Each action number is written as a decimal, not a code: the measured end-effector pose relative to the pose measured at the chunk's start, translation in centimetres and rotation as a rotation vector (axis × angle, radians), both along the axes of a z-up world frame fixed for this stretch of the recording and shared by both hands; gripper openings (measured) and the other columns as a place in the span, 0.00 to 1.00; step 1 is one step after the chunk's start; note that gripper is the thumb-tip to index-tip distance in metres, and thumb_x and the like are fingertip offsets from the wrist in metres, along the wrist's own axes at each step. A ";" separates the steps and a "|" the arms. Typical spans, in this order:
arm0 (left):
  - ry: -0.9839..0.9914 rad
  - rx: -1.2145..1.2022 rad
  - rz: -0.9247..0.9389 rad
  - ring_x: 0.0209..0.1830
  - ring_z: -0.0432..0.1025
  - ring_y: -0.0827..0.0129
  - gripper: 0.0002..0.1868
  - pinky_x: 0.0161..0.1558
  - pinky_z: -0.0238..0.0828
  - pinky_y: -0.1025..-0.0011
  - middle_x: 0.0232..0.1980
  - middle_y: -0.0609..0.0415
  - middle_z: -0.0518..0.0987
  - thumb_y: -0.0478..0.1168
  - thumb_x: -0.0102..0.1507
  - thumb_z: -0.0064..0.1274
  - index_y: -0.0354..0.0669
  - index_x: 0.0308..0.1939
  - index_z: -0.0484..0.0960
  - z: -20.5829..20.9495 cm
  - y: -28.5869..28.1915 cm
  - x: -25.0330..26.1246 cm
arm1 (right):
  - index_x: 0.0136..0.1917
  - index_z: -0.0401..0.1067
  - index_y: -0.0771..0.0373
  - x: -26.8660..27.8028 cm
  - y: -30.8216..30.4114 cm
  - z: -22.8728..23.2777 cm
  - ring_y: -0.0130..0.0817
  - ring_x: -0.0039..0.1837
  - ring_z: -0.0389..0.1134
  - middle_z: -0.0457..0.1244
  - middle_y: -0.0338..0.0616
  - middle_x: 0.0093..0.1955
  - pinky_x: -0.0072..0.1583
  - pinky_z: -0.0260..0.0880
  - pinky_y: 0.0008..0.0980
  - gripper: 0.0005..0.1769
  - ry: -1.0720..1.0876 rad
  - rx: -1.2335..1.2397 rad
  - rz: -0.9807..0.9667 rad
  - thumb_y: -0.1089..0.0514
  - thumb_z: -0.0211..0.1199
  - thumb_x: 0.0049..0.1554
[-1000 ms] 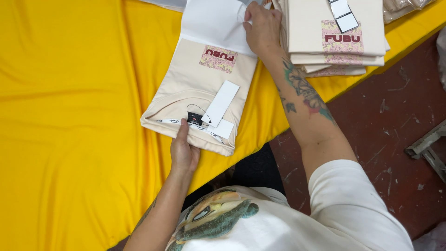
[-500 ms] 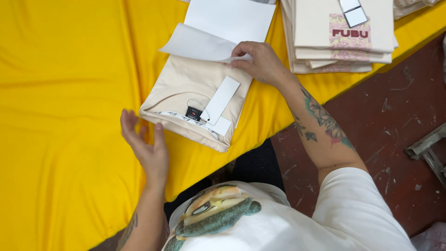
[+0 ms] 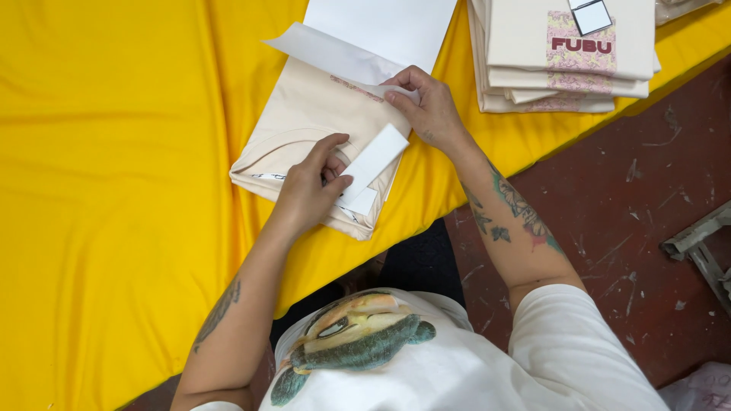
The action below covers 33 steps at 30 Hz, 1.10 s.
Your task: Folding t-shirts around paper inserts and placing them into plastic bags for packaging at a high rate of speed.
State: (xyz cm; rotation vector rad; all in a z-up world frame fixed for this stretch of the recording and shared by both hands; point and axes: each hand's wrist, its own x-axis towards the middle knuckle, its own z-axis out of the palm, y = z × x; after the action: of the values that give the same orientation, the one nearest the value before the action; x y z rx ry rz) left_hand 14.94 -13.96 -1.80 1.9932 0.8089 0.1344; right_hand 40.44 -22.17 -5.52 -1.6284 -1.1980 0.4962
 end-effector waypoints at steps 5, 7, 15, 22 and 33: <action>-0.625 -0.395 0.097 0.44 0.73 0.79 0.35 0.52 0.71 0.79 0.44 0.59 0.79 0.28 0.62 0.60 0.49 0.72 0.69 -3.6 2.5 -2.0 | 0.50 0.75 0.60 -1.4 -1.0 -0.4 0.52 0.61 0.71 0.72 0.50 0.54 0.68 0.64 0.57 0.03 -0.146 0.035 0.053 0.64 0.65 0.62; -0.680 -0.402 0.195 0.42 0.74 0.77 0.30 0.47 0.76 0.78 0.44 0.57 0.77 0.27 0.65 0.57 0.46 0.70 0.69 -4.7 3.6 -1.2 | 0.49 0.75 0.62 -1.9 -1.3 -1.9 0.54 0.64 0.70 0.71 0.52 0.54 0.72 0.57 0.58 0.03 -0.225 0.092 0.101 0.64 0.67 0.61; -0.155 0.098 0.240 0.44 0.80 0.58 0.29 0.42 0.83 0.64 0.57 0.44 0.78 0.37 0.65 0.60 0.48 0.70 0.71 -2.4 4.2 1.1 | 0.50 0.77 0.64 -4.6 -2.5 -2.5 0.56 0.64 0.70 0.71 0.54 0.55 0.71 0.63 0.55 0.05 -0.397 0.197 0.186 0.61 0.64 0.63; -0.234 0.594 0.152 0.63 0.71 0.49 0.21 0.50 0.76 0.48 0.63 0.46 0.71 0.37 0.70 0.49 0.45 0.68 0.72 -0.5 2.1 -3.0 | 0.61 0.74 0.65 1.2 1.8 -1.2 0.55 0.61 0.66 0.68 0.54 0.58 0.64 0.66 0.50 0.11 -0.616 0.133 -0.010 0.60 0.60 0.66; -0.087 0.235 -0.019 0.57 0.71 0.57 0.29 0.64 0.66 0.59 0.59 0.48 0.69 0.46 0.66 0.55 0.49 0.71 0.70 -1.5 -2.0 -8.1 | 0.70 0.68 0.56 4.7 9.1 4.6 0.47 0.68 0.61 0.61 0.46 0.70 0.65 0.59 0.44 0.34 -0.331 -0.831 0.183 0.31 0.50 0.63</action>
State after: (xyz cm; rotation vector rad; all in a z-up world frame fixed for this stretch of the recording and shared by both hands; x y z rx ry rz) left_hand 6.85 -15.93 -3.32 2.1977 0.7452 0.3158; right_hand 45.14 -13.03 -0.89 -2.3782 -1.5017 0.9560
